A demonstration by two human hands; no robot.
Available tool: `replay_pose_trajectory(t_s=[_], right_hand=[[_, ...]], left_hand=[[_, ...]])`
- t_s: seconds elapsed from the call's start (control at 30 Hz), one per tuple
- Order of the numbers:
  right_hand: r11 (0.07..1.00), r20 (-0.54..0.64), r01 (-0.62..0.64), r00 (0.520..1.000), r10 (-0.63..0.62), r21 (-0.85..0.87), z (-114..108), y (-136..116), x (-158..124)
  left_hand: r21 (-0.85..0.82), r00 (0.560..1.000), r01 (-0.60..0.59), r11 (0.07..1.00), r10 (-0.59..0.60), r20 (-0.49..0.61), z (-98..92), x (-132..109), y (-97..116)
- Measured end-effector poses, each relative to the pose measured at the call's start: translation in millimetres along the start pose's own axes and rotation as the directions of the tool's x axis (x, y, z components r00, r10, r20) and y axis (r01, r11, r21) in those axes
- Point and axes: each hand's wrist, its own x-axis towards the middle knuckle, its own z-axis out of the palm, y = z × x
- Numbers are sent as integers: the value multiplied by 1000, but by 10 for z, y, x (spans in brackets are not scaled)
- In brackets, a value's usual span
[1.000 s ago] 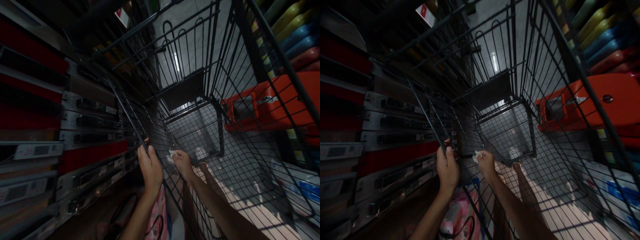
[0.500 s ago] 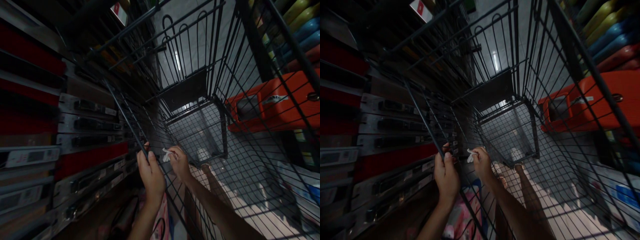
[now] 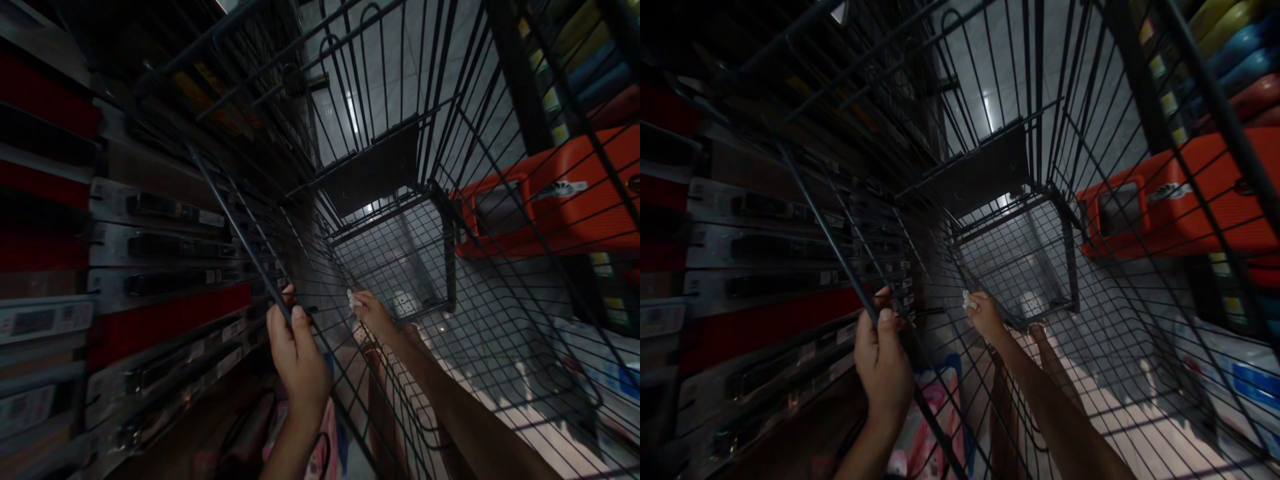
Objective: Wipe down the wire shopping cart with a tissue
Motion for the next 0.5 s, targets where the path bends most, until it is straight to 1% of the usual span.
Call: replay_pose_trajectory(t_s=[0.07,0.13,0.27,0.37,0.5], right_hand=[[1000,33,-19,999,19,-4,-33,-8,-21],[999,40,-35,999,35,3,-35,-48,-34],[997,39,-38,999,36,66,62,-249,-56],[991,27,20,999,-24,134,159,-527,-143],[961,-8,171,985,-174,216,249,-1022,-352]], left_hand=[[-2,1000,-2,1000,2,2,3,0,-6],[-5,1000,-9,1000,9,8,8,0,-12],[-7,1000,-25,1000,25,13,15,3,-21],[-4,999,-36,999,36,18,15,15,-33],[-10,999,-37,999,37,27,12,35,-48]])
